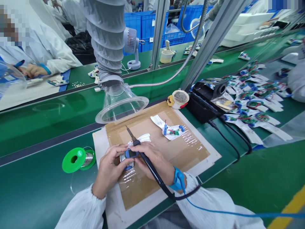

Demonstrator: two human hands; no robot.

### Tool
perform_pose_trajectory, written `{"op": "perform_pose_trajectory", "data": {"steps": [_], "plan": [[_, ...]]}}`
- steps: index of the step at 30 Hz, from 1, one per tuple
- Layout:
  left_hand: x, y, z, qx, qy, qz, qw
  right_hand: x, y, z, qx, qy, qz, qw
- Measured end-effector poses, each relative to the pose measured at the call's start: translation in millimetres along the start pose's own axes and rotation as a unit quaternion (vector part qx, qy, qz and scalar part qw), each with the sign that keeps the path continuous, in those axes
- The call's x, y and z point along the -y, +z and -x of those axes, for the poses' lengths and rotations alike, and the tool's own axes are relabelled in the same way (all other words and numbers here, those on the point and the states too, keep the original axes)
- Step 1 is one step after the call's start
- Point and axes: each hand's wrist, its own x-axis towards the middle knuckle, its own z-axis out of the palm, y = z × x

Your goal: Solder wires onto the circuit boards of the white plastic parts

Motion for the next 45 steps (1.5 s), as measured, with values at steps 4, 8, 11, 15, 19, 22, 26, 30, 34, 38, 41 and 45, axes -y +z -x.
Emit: {"op": "perform_pose_trajectory", "data": {"steps": [4,8,11,15,19,22,26,30,34,38,41,45], "plan": [[-6,1.5,0,0.005,-0.052,0.054,0.997,-3,2,0,-0.007,-0.003,-0.004,1.000],[-10,3.0,0,0.008,-0.109,0.095,0.989,-5,7,2,-0.041,0.006,-0.006,0.999],[-12,3.8,-1,0.009,-0.133,0.120,0.984,-6,11,4,-0.056,0.005,-0.002,0.998],[-14,3.6,-2,0.013,-0.156,0.140,0.978,-5,13,4,-0.065,0.001,0.010,0.998],[-14,1.9,-1,0.017,-0.142,0.116,0.983,-3,11,2,-0.074,-0.018,0.032,0.997],[-11,1.3,1,0.010,-0.113,0.080,0.990,-2,8,1,-0.077,-0.007,0.032,0.996],[-5,1.4,4,-0.002,-0.079,0.046,0.996,-1,6,0,-0.061,-0.008,0.022,0.998],[-3,1.6,4,-0.004,-0.058,0.041,0.997,-3,8,1,-0.057,-0.013,0.017,0.998],[-3,1.8,4,-0.003,-0.052,0.040,0.998,-3,8,1,-0.051,-0.020,0.018,0.998],[-4,2.0,4,-0.002,-0.045,0.036,0.998,-2,8,1,-0.049,-0.024,0.027,0.998],[-5,2.0,4,-0.004,-0.049,0.036,0.998,-3,9,2,-0.049,-0.030,0.029,0.998],[-7,2.0,4,-0.007,-0.060,0.037,0.998,-6,13,5,-0.058,-0.044,0.017,0.997]]}}
